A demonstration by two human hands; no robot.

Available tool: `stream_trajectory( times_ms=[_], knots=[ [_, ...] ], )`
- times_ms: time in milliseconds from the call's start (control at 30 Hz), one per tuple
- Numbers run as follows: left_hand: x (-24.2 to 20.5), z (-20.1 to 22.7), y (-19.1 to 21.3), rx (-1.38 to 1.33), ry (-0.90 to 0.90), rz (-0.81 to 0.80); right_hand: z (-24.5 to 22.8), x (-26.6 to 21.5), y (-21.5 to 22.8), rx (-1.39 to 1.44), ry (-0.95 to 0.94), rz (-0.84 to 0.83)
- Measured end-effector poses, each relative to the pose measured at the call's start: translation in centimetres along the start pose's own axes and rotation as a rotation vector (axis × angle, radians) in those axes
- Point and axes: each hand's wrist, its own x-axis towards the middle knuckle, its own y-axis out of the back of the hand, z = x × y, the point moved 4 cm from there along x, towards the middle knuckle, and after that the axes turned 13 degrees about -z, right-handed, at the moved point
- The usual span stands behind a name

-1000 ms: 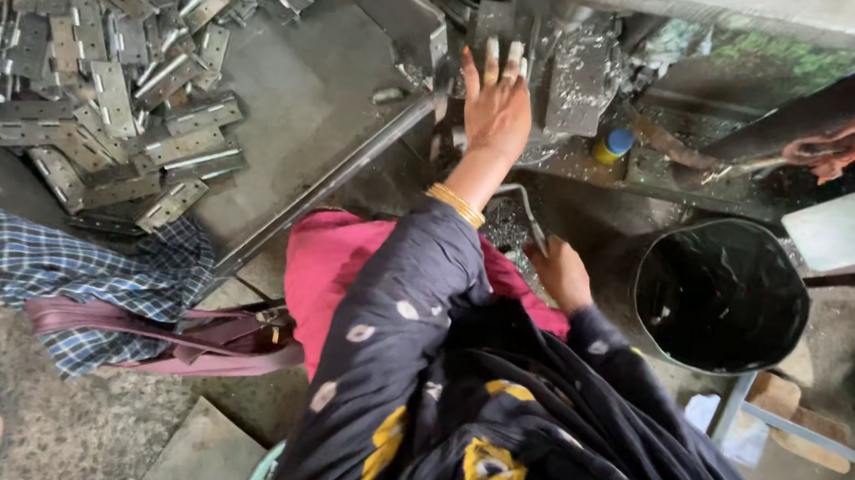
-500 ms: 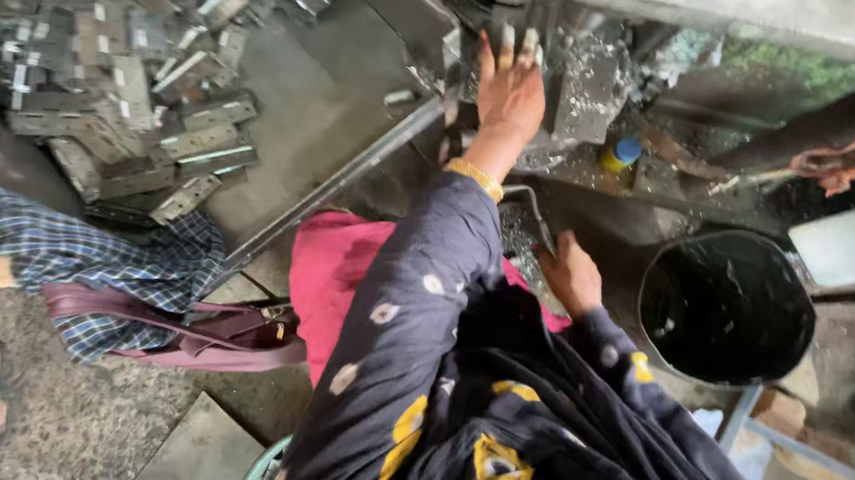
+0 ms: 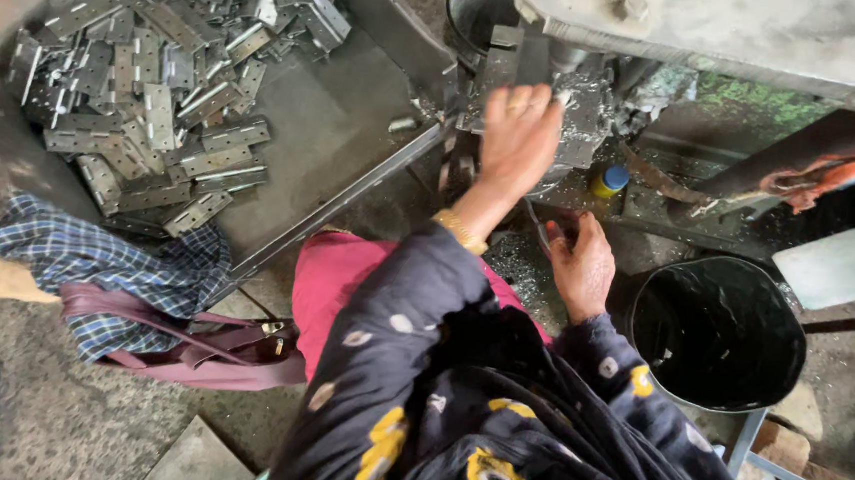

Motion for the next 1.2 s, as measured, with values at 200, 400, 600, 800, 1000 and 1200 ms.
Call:
stream_trajectory(
  times_ms=[200,400,600,800,1000,1200],
  knots=[
    [0.6,0.5,-1.9,-0.023,0.195,-0.259,2.6,-1.3,-2.5,-0.235,-0.106,-0.341],
    [-5.2,-1.1,-1.9,-0.072,0.097,-0.217,4.0,0.1,-4.7,-0.228,-0.113,-0.508],
    [-2.3,-0.6,-3.2,0.036,0.127,-0.308,4.7,1.2,-4.7,-0.1,-0.08,-0.487],
    [0.5,-1.5,-4.3,0.023,0.168,-0.254,5.3,-0.4,-5.9,0.013,-0.093,-0.424],
    [-1.7,-1.6,-4.6,-0.063,0.13,-0.249,7.2,-1.9,-7.7,-0.014,-0.222,-0.471],
    [-2.2,-1.7,-3.3,0.046,0.095,-0.241,7.2,-0.2,-7.3,0.016,-0.23,-0.476]
  ],
)
